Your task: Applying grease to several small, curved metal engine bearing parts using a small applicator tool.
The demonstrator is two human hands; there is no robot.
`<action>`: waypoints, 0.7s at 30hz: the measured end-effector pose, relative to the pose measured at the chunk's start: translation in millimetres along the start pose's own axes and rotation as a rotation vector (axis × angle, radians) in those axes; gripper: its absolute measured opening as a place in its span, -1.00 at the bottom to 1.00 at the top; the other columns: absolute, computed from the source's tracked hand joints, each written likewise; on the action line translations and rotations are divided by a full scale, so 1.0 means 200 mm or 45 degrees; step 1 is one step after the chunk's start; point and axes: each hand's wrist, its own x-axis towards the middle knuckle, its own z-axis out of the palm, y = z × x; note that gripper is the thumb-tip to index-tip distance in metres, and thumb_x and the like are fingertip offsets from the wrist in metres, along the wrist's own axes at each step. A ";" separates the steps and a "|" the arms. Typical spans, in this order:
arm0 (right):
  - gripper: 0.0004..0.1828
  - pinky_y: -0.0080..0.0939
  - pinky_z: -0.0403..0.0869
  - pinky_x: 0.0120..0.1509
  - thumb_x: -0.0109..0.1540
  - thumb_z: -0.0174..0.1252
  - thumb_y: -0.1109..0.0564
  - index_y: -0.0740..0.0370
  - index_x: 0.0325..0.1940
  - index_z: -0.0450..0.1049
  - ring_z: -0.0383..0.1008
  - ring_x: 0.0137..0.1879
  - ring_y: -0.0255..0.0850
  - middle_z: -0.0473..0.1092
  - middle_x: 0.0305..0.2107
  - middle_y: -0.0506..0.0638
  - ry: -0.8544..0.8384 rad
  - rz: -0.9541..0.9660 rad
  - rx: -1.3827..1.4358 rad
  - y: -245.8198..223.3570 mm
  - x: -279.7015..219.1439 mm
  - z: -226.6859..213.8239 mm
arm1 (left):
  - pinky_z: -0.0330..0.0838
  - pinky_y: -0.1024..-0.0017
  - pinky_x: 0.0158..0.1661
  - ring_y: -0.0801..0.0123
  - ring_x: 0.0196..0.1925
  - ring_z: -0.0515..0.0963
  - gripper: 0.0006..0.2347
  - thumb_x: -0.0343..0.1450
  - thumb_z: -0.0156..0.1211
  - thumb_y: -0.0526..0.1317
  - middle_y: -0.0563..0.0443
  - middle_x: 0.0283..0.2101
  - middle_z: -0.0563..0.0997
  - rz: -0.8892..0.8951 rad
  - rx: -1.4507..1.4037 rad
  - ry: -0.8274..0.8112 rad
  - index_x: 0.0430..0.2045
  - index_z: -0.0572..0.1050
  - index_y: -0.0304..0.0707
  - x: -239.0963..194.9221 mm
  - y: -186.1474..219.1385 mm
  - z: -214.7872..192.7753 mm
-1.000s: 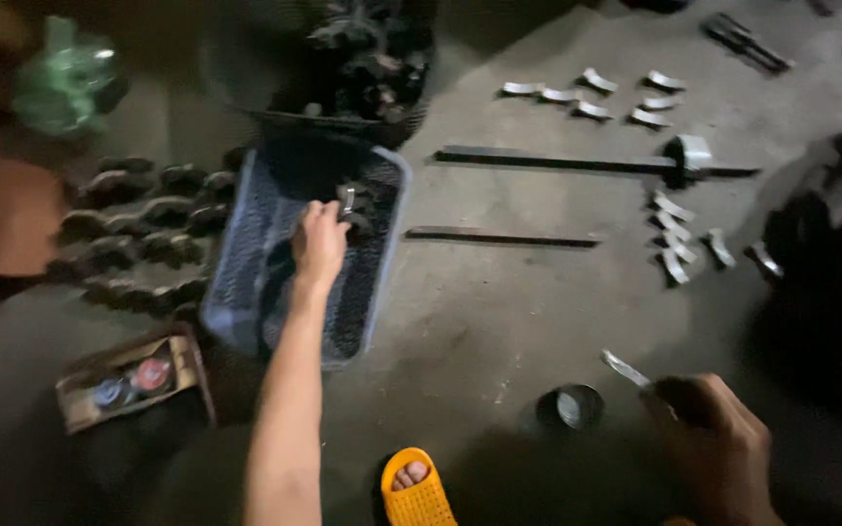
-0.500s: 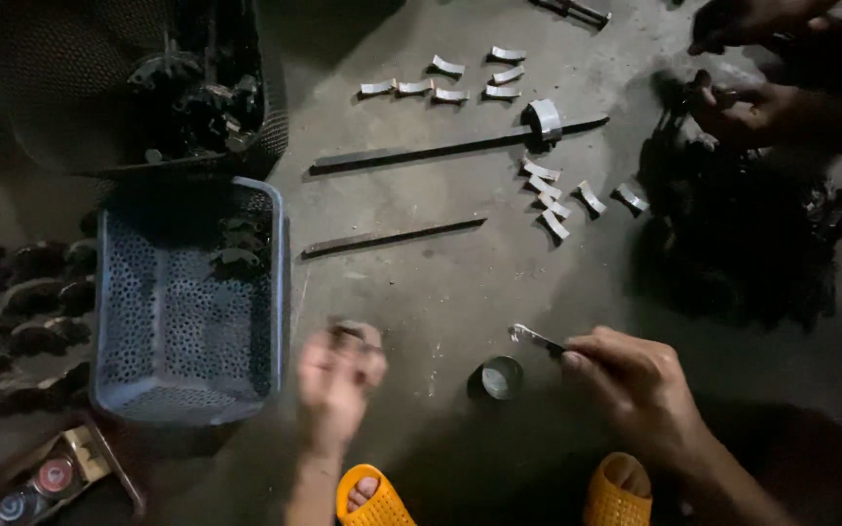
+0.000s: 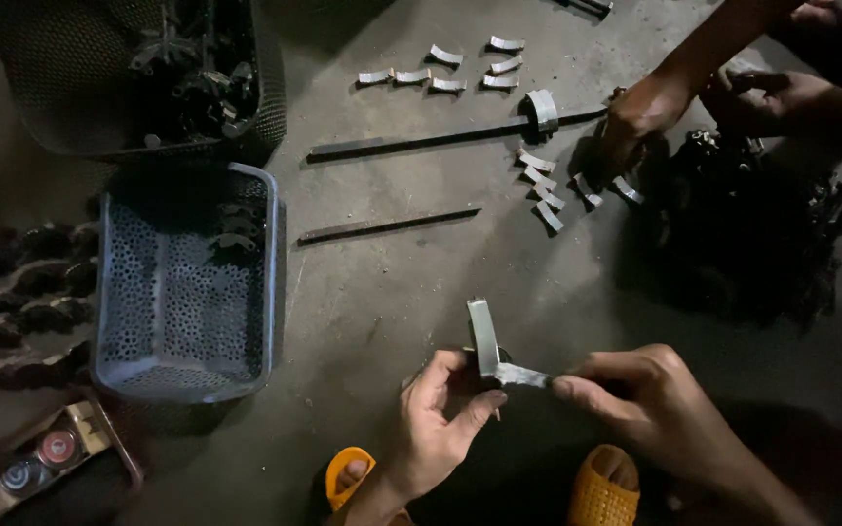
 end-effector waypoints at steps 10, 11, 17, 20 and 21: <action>-0.74 -0.29 0.21 -0.63 0.13 0.40 -0.03 0.17 -0.50 0.80 0.27 -0.73 -0.34 0.50 -0.83 -0.09 -0.197 0.478 -0.380 -0.01 0.05 -0.03 | 0.43 0.51 -0.47 0.45 -0.52 0.50 -0.83 0.39 0.26 -0.42 -0.04 -0.42 0.57 0.190 0.225 -0.034 -0.24 0.41 -0.47 -0.02 0.03 0.01; -0.75 -0.28 0.22 -0.62 0.12 0.41 -0.02 0.19 -0.47 0.82 0.26 -0.73 -0.32 0.51 -0.83 -0.07 -0.152 0.516 -0.387 -0.04 0.05 -0.03 | 0.42 0.53 -0.48 0.46 -0.53 0.50 -0.82 0.38 0.28 -0.41 -0.05 -0.43 0.60 0.120 0.213 -0.023 -0.23 0.42 -0.47 -0.02 0.04 0.01; -0.75 -0.27 0.27 -0.65 0.08 0.40 -0.05 0.14 -0.54 0.77 0.28 -0.74 -0.33 0.53 -0.83 -0.09 -0.062 0.400 -0.479 -0.01 -0.01 -0.07 | 0.46 0.52 -0.36 0.44 -0.44 0.51 -0.81 0.40 0.24 -0.44 -0.07 -0.36 0.59 -0.045 -0.023 -0.079 -0.16 0.41 -0.49 -0.04 0.01 -0.01; -0.88 -0.35 0.33 -0.63 0.01 0.41 0.09 0.16 -0.45 0.70 0.34 -0.66 -0.37 0.53 -0.66 -0.12 0.116 0.047 -0.425 0.00 -0.04 -0.01 | 0.48 0.51 -0.31 0.42 -0.39 0.53 -0.80 0.42 0.22 -0.45 -0.08 -0.32 0.58 -0.106 -0.139 -0.120 -0.12 0.39 -0.48 -0.04 -0.01 -0.01; -0.72 -0.42 0.38 -0.57 -0.04 0.43 0.22 0.19 -0.24 0.73 0.42 -0.58 -0.39 0.60 -0.47 -0.10 0.242 -0.104 -0.320 -0.02 -0.04 0.02 | 0.47 0.52 -0.32 0.43 -0.40 0.52 -0.80 0.42 0.22 -0.46 -0.06 -0.34 0.58 -0.110 -0.152 -0.127 -0.12 0.39 -0.47 -0.04 -0.02 -0.01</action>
